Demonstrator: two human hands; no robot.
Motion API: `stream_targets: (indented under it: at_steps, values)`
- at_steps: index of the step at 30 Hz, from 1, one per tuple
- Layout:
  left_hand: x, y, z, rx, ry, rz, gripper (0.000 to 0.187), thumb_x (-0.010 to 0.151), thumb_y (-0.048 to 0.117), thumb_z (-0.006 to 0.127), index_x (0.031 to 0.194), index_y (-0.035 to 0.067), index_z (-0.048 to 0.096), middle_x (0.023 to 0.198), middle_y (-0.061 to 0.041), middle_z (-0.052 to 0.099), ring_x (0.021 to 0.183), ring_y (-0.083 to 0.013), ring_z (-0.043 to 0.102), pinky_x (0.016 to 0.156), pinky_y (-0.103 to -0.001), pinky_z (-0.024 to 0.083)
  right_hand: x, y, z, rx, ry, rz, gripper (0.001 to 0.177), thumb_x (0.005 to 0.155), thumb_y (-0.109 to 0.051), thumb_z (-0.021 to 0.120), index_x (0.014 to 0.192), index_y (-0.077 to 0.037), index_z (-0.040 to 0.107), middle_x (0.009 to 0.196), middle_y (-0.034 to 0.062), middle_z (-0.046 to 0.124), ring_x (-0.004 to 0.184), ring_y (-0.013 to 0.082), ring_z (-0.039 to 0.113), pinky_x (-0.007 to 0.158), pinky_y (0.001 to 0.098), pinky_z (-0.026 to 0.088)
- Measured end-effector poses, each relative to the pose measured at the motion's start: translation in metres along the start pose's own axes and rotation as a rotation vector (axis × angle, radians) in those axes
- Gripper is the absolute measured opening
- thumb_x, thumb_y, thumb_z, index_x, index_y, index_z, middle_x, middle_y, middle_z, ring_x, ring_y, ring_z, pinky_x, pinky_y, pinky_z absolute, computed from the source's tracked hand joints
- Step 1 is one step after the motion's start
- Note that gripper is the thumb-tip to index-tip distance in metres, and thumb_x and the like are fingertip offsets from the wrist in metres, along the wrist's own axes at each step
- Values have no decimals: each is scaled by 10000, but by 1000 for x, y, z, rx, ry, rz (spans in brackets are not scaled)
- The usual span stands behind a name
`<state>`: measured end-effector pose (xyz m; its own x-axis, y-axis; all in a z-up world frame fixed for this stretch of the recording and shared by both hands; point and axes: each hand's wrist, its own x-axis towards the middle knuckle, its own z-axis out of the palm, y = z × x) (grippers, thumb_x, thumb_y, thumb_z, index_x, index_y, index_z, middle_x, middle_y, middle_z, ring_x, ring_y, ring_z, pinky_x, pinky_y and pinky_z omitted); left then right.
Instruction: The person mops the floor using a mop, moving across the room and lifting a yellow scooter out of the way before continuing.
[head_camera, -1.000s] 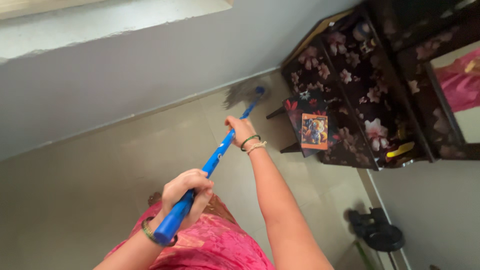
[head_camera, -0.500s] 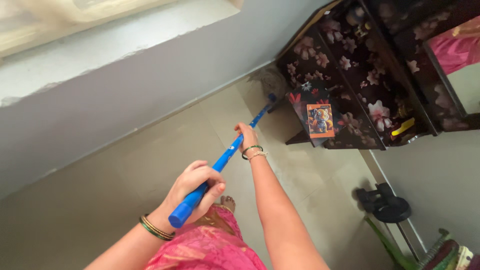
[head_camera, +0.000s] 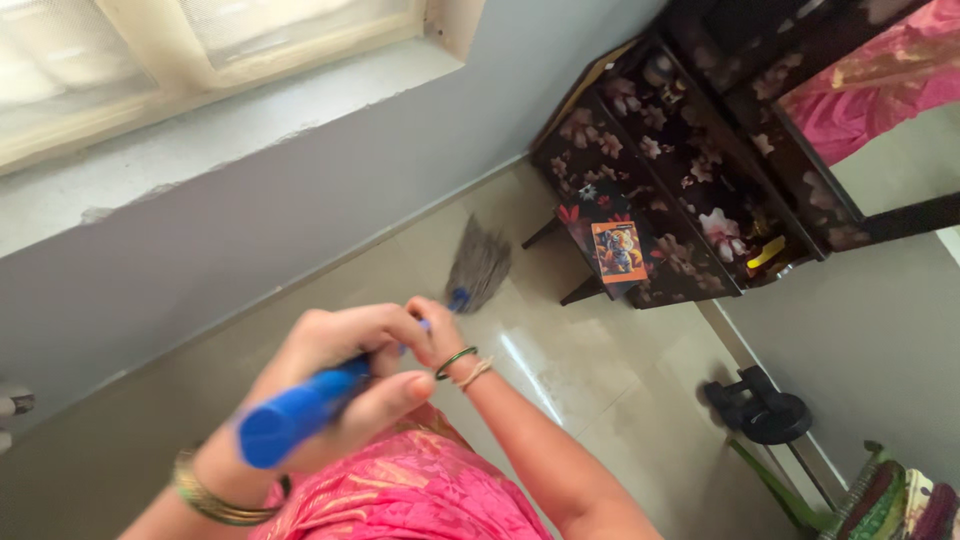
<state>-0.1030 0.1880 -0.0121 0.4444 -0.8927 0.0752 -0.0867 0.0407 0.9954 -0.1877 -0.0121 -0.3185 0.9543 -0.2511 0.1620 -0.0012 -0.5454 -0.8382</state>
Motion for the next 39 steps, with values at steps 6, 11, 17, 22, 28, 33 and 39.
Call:
stream_targets:
  at_steps: [6, 11, 17, 22, 28, 33, 39]
  values:
    - [-26, 17, 4, -214, 19, 178, 515, 829, 511, 815, 946, 20, 711, 638, 53, 454, 581, -41, 373, 533, -249, 270, -29, -59, 13, 15, -128, 30, 262, 817, -148, 672, 1071, -107, 628, 828, 162, 705, 816, 396, 702, 699, 464, 549]
    - [-28, 17, 56, -183, -70, 211, 714, 657, 709, 845, 937, 65, 715, 638, 67, 460, 571, -31, 372, 532, -225, 260, -73, -53, -12, -3, 183, 101, 164, 920, -121, 646, 1064, -114, 568, 805, 156, 696, 777, 394, 689, 640, 478, 528]
    - [-21, -1, 131, -50, -119, 330, 648, 641, 614, 854, 977, 78, 710, 668, 61, 473, 573, -41, 407, 539, -227, 318, -114, 7, -64, -172, 389, 41, 103, 966, -88, 623, 1055, -102, 573, 753, 156, 658, 717, 387, 672, 611, 492, 495]
    - [-12, -57, 191, 57, -205, 357, 403, 785, 419, 889, 990, 108, 737, 636, 54, 474, 621, -76, 502, 633, -262, 455, -146, 87, -105, -257, 525, 41, 61, 976, -91, 600, 1036, -101, 601, 837, 157, 666, 758, 365, 670, 645, 457, 526]
    - [-4, -144, 259, 62, 33, 235, 130, 813, 101, 759, 864, 83, 642, 746, -46, 618, 696, -186, 624, 672, -310, 515, -173, 214, -144, -421, 321, 218, 122, 888, -83, 678, 1003, -90, 637, 853, 154, 670, 831, 379, 657, 693, 472, 517]
    - [0, -188, 286, 113, 60, 144, 113, 778, 13, 717, 823, 70, 629, 707, -67, 613, 684, -214, 617, 653, -320, 505, -191, 307, -155, -400, 219, 183, 238, 736, 20, 678, 951, -84, 669, 938, 144, 687, 895, 357, 654, 760, 415, 546]
    - [-19, -170, 254, -56, 166, 1, 62, 829, 12, 686, 875, 42, 658, 659, -27, 604, 573, -118, 575, 552, -271, 471, -172, 282, -125, -419, 117, 115, 178, 684, 12, 704, 830, -75, 649, 804, 160, 681, 813, 373, 656, 704, 430, 531]
